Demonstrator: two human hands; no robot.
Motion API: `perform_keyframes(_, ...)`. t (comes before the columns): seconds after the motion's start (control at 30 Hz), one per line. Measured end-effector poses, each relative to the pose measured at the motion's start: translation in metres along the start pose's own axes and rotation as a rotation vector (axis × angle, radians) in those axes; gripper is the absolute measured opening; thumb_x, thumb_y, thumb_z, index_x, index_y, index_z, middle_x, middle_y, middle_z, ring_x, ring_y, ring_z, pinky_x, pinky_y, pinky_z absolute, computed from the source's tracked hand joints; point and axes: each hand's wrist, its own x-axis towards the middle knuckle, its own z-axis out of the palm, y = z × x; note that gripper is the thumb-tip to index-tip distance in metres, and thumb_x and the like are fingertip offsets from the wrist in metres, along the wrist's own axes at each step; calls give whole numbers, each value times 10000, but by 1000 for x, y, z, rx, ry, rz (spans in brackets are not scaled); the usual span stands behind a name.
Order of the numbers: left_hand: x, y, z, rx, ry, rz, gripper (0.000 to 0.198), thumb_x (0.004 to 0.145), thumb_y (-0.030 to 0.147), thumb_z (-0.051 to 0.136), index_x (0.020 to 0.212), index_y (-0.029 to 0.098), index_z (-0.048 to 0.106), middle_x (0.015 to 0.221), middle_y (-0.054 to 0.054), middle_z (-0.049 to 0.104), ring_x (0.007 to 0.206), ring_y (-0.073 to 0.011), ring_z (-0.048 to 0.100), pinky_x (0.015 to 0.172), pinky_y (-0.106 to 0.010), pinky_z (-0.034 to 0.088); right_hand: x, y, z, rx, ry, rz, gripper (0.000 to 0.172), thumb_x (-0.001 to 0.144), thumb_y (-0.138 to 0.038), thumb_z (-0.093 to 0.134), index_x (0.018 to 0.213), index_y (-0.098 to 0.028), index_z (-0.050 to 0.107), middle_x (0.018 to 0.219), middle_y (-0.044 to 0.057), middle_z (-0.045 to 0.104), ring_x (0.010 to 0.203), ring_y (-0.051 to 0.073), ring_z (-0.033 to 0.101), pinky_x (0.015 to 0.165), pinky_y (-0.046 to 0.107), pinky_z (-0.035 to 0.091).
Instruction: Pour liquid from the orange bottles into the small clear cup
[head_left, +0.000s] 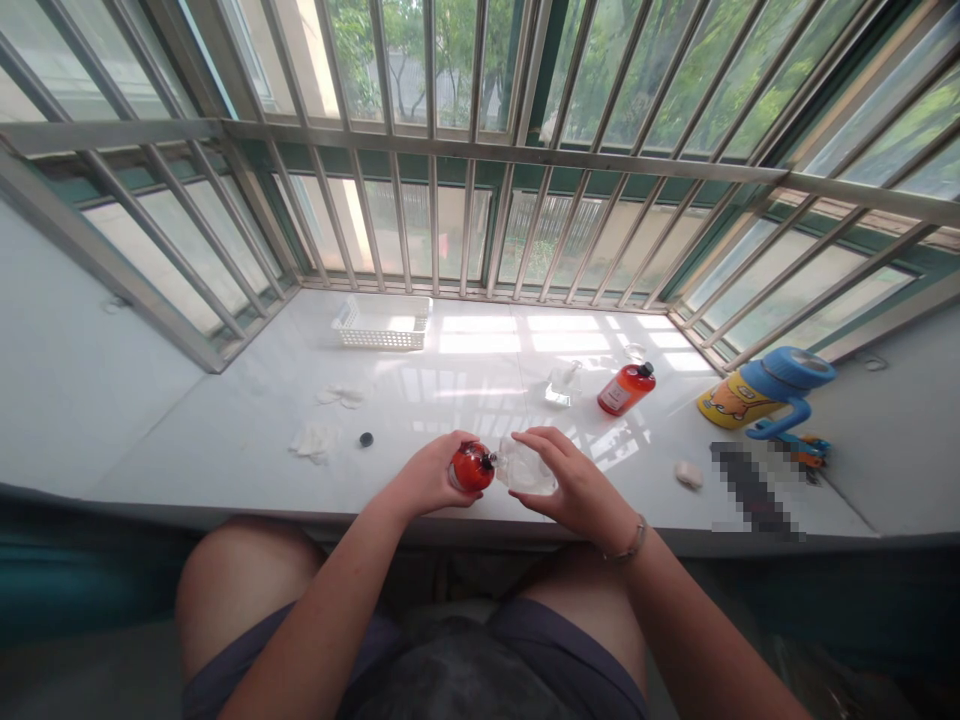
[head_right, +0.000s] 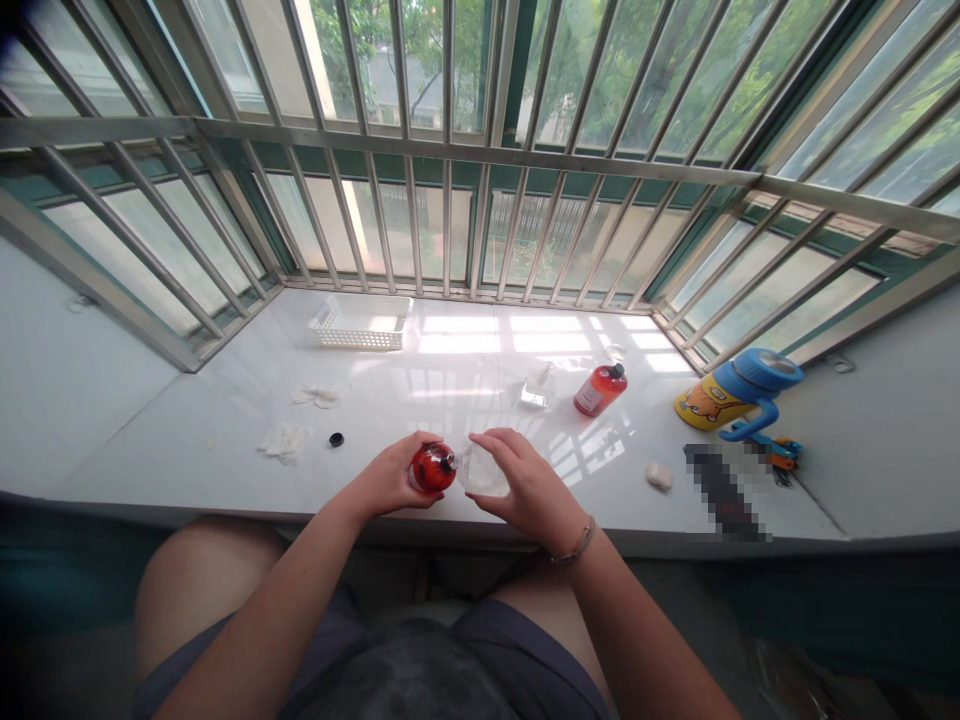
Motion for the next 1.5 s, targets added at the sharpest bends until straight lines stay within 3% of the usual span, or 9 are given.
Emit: perform_keyframes(1.5,1,2,-2,-11,6,-38,732,656,264,909,1311,298,585,1206,-17,728,1063,-265,713,952,-379,560,0,2,3,-91,67,-68,790,879,-123,755,1571,-360,460,1408,126,577,1296,351,602,1079,565,585)
